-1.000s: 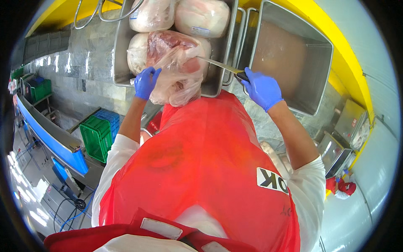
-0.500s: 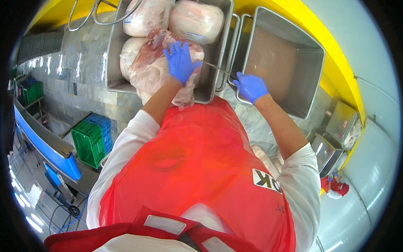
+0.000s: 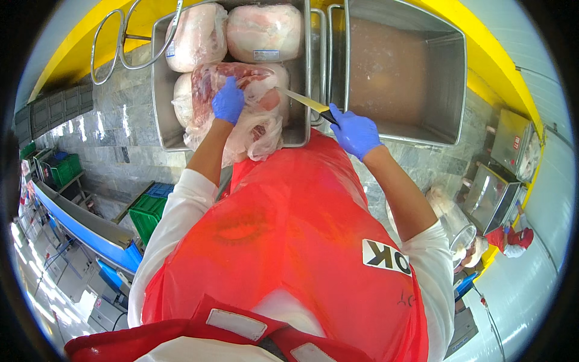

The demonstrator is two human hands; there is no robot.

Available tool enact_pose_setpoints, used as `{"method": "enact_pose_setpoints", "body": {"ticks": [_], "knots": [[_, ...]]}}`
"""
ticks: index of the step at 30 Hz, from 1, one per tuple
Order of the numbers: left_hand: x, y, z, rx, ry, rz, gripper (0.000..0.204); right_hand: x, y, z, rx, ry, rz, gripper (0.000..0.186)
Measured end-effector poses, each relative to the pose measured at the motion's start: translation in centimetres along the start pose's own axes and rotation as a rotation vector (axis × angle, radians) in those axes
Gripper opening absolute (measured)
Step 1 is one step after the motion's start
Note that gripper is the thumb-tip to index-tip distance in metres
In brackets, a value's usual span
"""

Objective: The person removes vacuum-sealed meat portions from a metal tray, cuts open the plastic packaging with a knife, and trims excess fat and connective tissue from the meat. The trimmed pieces are placed into a second metal tray.

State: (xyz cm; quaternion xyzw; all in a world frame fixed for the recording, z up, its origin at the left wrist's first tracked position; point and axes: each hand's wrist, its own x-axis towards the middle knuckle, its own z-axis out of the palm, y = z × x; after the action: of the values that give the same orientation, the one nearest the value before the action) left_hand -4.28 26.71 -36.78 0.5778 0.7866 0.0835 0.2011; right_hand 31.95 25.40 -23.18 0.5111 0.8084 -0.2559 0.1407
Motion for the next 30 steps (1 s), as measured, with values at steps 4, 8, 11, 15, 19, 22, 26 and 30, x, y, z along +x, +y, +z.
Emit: {"method": "enact_pose_setpoints", "body": {"ticks": [4, 8, 11, 15, 19, 22, 26, 30], "knots": [[-3.2, -1.5, -0.9, 0.065, 0.071, -0.208, 0.021, -1.3, -0.5, -2.7, 0.053, 0.050, -0.025, 0.049], [-4.4, -3.9, -0.8, -0.005, 0.183, -0.045, 0.027, -0.6, -3.5, -7.2, 0.000, 0.057, -0.138, 0.044], [-3.1, -6.0, 1.0, -0.053, 0.300, 0.185, 0.030, 2.0, -5.9, -8.0, -0.054, 0.124, -0.251, 0.038], [-1.7, -5.9, 1.3, -0.067, 0.310, 0.143, 0.032, 5.1, -7.5, -8.2, -0.186, 0.087, -0.299, 0.032], [-0.5, -6.8, 0.5, 0.029, 0.455, -0.157, 0.047, 6.4, -8.5, -9.3, -0.255, 0.021, -0.323, 0.032], [-0.5, -5.9, 0.3, 0.276, 0.542, -0.442, 0.080, 7.2, -9.2, -10.4, -0.280, -0.049, -0.350, 0.031], [0.3, -6.9, -2.3, 0.039, 0.221, -0.469, 0.089, 8.3, -10.2, -11.7, -0.302, -0.117, -0.352, 0.029], [0.9, -7.3, -2.8, -0.029, 0.184, -0.400, 0.086, 9.7, -10.4, -11.5, -0.281, -0.114, -0.387, 0.033]]}}
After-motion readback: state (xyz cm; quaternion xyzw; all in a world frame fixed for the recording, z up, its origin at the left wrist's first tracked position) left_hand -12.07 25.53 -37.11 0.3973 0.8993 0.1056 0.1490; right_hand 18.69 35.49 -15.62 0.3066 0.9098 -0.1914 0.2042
